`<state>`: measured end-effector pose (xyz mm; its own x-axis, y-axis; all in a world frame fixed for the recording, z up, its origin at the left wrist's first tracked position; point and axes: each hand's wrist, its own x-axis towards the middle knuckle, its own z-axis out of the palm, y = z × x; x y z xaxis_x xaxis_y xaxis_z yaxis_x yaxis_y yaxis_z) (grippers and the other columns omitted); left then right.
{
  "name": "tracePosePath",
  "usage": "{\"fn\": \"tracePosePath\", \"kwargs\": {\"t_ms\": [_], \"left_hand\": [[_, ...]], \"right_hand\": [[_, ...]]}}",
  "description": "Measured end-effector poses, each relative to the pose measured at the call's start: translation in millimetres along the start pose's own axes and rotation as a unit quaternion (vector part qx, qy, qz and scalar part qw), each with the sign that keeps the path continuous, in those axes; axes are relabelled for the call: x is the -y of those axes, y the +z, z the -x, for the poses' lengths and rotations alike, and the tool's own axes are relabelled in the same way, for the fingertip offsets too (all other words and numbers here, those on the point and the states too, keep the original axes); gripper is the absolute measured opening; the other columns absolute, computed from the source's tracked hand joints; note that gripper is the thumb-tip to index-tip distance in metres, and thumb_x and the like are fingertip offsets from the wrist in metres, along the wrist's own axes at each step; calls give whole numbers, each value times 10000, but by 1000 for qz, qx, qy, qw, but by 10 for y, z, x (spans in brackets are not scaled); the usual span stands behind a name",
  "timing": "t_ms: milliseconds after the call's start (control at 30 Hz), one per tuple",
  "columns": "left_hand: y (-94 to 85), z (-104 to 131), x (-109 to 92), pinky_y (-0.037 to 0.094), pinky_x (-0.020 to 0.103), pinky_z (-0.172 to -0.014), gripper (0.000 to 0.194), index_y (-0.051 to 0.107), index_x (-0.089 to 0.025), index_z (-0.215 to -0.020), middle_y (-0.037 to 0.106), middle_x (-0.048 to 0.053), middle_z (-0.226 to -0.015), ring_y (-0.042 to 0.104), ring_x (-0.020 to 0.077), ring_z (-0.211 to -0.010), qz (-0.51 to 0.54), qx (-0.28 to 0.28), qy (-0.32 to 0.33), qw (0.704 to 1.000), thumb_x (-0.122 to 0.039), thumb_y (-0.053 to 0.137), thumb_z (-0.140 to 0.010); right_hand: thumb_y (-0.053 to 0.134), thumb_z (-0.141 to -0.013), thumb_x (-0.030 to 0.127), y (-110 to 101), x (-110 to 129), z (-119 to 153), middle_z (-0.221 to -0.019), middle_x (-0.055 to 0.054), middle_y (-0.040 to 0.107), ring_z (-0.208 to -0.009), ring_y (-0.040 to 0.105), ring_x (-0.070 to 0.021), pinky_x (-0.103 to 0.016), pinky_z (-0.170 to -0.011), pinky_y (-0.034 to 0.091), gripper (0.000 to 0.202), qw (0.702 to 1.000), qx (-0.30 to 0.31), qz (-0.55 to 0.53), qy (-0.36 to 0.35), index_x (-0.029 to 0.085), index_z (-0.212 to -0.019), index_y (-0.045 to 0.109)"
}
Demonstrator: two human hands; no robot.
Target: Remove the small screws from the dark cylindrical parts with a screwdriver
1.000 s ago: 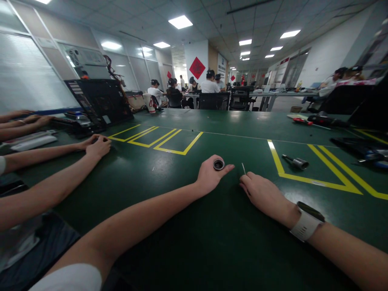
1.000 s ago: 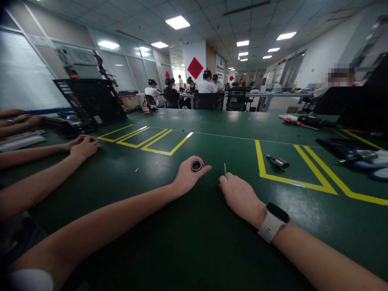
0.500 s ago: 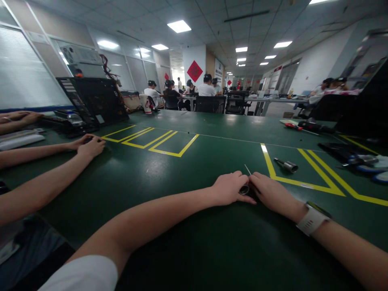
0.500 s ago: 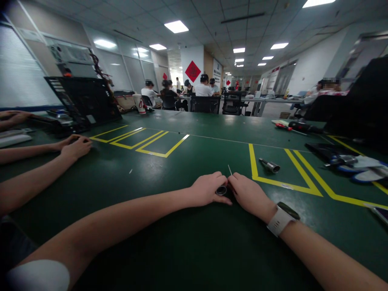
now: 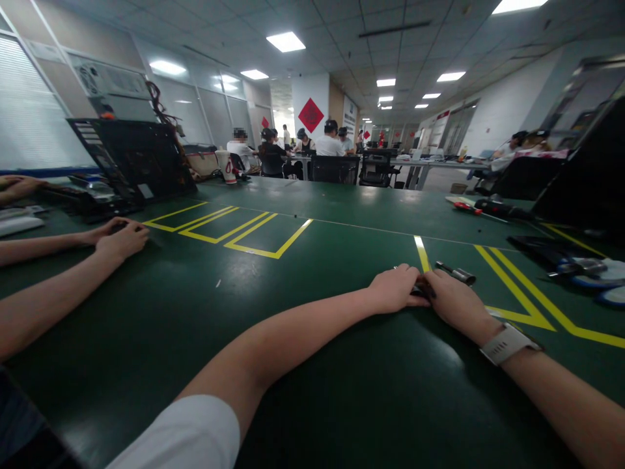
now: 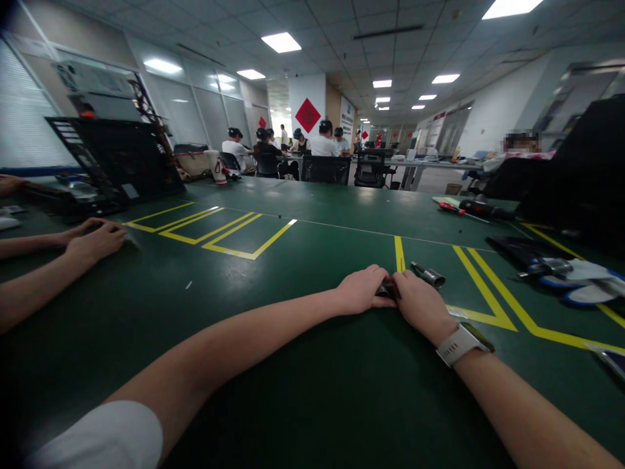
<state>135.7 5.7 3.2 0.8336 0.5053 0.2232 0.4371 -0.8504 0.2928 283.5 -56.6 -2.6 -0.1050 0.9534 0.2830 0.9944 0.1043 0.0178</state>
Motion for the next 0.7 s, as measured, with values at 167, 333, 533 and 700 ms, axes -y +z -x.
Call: {"fn": "tracePosePath", "kwargs": {"t_ms": [167, 333, 533, 700], "left_hand": [[9, -21, 25, 467, 320, -727, 575, 473, -154, -1077, 521, 95, -1075, 560, 237, -936, 47, -15, -20, 999, -599, 583, -730], [-68, 30, 4, 470, 287, -723, 648, 464, -158, -1122, 495, 87, -1107, 544, 208, -922, 140, -24, -45, 989, -583, 652, -669], [-130, 59, -26, 460, 295, -748, 629, 465, -135, -1167, 484, 101, -1135, 533, 203, -932, 191, -36, -55, 979, -630, 483, -778], [-151, 60, -44, 454, 286, -758, 531, 487, -108, -1145, 499, 113, -1125, 536, 180, -898, 209, -47, -67, 975, -552, 402, -866]], "right_hand": [[404, -872, 164, -121, 55, 13, -882, -108, 633, -726, 609, -207, -292, -585, 419, 196, 998, -55, 2, 15, 166, -867, 600], [359, -922, 322, -434, -189, -12, -997, -150, 639, -848, 606, -247, -311, -616, 417, 299, 983, -156, 21, 97, 151, -1021, 583], [427, -862, 303, -623, -1201, -7, -922, -251, 665, -658, 616, -278, -338, -467, 321, 333, 969, -158, 54, 183, 94, -895, 684], [531, -662, 62, -482, -1922, 119, -555, -130, 660, -381, 529, -135, -280, -412, 307, 206, 977, -163, -2, 140, 149, -582, 699]]}}
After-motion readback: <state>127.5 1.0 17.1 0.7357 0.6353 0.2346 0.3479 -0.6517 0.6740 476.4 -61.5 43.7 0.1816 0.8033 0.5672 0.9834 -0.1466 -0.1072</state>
